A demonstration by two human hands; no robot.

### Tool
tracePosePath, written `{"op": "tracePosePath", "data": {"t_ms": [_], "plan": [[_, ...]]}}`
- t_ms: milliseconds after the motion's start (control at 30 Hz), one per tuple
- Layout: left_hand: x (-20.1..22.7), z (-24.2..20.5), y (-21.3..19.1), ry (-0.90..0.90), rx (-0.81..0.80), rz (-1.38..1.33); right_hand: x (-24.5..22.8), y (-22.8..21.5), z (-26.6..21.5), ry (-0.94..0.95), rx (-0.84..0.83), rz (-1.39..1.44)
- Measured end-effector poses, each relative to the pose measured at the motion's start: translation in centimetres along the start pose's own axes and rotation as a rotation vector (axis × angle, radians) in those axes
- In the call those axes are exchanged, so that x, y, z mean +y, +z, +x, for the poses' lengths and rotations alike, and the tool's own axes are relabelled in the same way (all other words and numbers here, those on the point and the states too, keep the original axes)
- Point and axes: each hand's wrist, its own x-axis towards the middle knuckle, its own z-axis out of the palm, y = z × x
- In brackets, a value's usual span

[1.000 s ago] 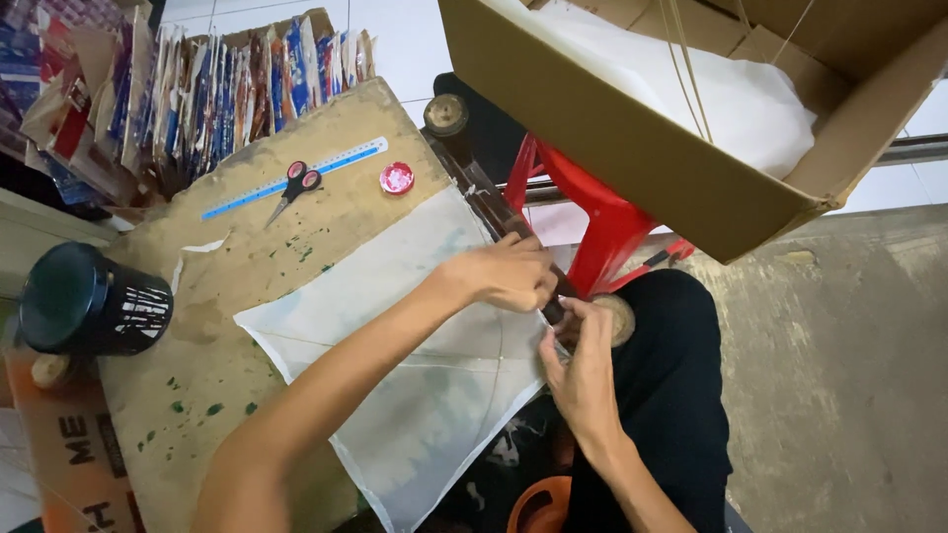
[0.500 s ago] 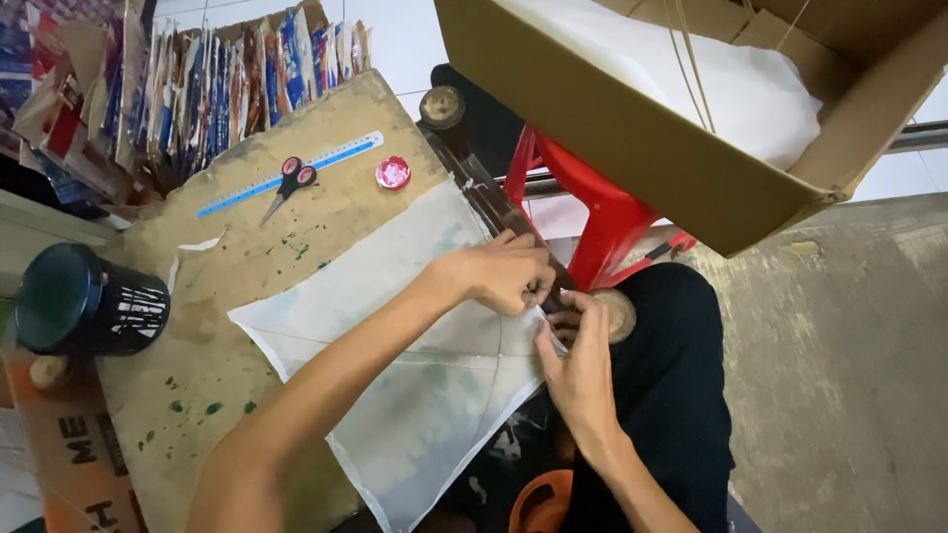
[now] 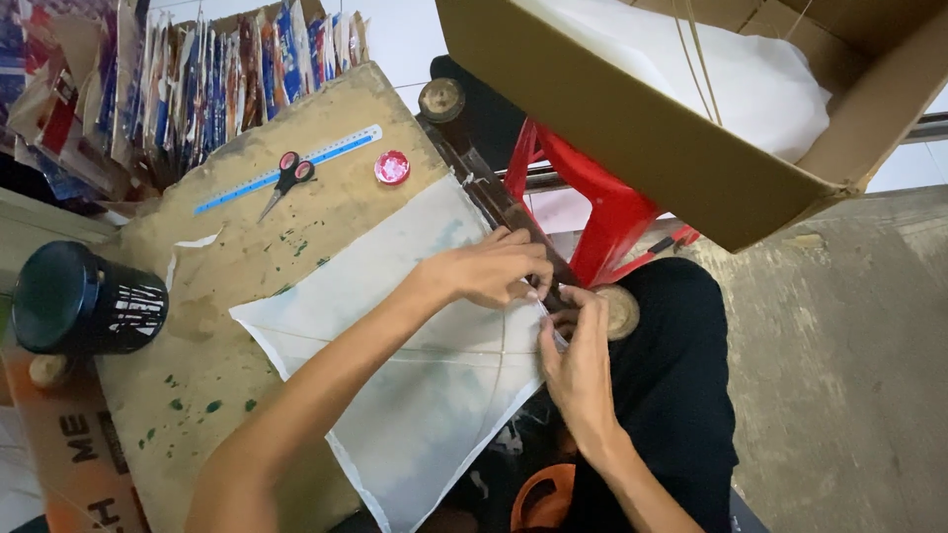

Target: Assembling a kite by applying glue to the wooden frame and pressing the paper covering onto it.

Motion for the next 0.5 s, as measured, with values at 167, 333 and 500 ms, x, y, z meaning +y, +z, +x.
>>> {"op": "tracePosePath", "data": {"t_ms": [167,333,500], "plan": [[0.00,-0.42,0.16,0.008,0.016,0.007,-1.36,-0.30,-0.38,0.011,0.017,-0.079],[0.16,-0.56,0.20,0.038,0.058,0.013,-1.05,0.05,-0.50,0.013,0.028,-0.121],[-0.33,-0.92,0.61,0.144,0.186,0.146,-1.32,0.24,-0.70,-0.043,0.049,-0.200]]}}
